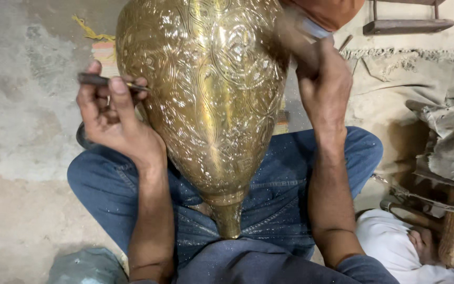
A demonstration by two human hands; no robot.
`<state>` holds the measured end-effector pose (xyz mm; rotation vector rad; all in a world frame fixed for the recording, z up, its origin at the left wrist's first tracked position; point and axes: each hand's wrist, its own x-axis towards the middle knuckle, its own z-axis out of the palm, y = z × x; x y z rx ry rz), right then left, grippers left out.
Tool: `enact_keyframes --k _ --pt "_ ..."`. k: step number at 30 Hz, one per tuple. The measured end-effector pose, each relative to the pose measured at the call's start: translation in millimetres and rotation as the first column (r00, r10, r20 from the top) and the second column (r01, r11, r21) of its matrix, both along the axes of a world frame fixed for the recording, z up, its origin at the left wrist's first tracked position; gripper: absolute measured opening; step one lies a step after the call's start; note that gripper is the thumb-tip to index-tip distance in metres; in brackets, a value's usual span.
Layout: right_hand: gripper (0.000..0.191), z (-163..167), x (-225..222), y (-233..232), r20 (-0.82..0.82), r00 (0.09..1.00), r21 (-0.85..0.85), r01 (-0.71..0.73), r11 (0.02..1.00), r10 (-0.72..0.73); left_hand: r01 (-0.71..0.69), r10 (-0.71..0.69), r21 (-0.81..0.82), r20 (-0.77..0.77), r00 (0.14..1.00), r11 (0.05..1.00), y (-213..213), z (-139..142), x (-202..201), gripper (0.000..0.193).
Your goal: The person sits cross-legged and uses a small metal chisel and a wooden mallet to engrave intricate patterns into a large brass vessel. They repeatedly tap the chisel to create fine lines and decorative motifs on the curved surface.
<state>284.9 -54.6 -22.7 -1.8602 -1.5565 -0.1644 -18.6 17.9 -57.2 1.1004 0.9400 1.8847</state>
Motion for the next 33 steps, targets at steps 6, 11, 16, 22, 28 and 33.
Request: enact_keyframes --k 6,11,16,22,28,33 --pt "0.030 -12.8 3.9 2.8 -0.048 0.999 -0.024 -0.008 1.000 0.007 0.023 -0.021 -0.046 0.054 0.998 0.999 -10.6 6.1 3.7 0.031" --pt "0.027 -7.6 0.3 8.2 -0.220 0.975 0.022 -0.036 0.999 0.040 0.002 -0.001 -0.022 0.030 1.000 1.000 -14.4 8.0 8.2 0.030" --pt "0.027 5.1 -7.3 9.7 -0.120 0.993 0.045 -0.005 0.999 0.011 0.033 -0.030 0.083 -0.037 0.999 0.996 -16.1 10.1 16.8 0.030" --pt "0.026 15.6 -13.5 14.1 0.023 0.999 0.035 0.031 0.999 -0.032 0.143 -0.085 0.135 -0.365 0.927 0.980 -18.5 32.3 36.2 0.029" --pt "0.043 29.0 -17.9 16.8 0.031 0.998 0.017 -0.054 0.998 0.054 0.459 -0.268 0.166 -0.624 0.734 0.873 -4.9 64.2 50.9 0.026" --pt "0.051 52.0 -6.0 19.2 0.229 0.959 0.217 -0.219 0.951 0.168 0.563 -0.288 0.093 -0.784 0.550 0.821 19.0 75.9 50.5 0.029"
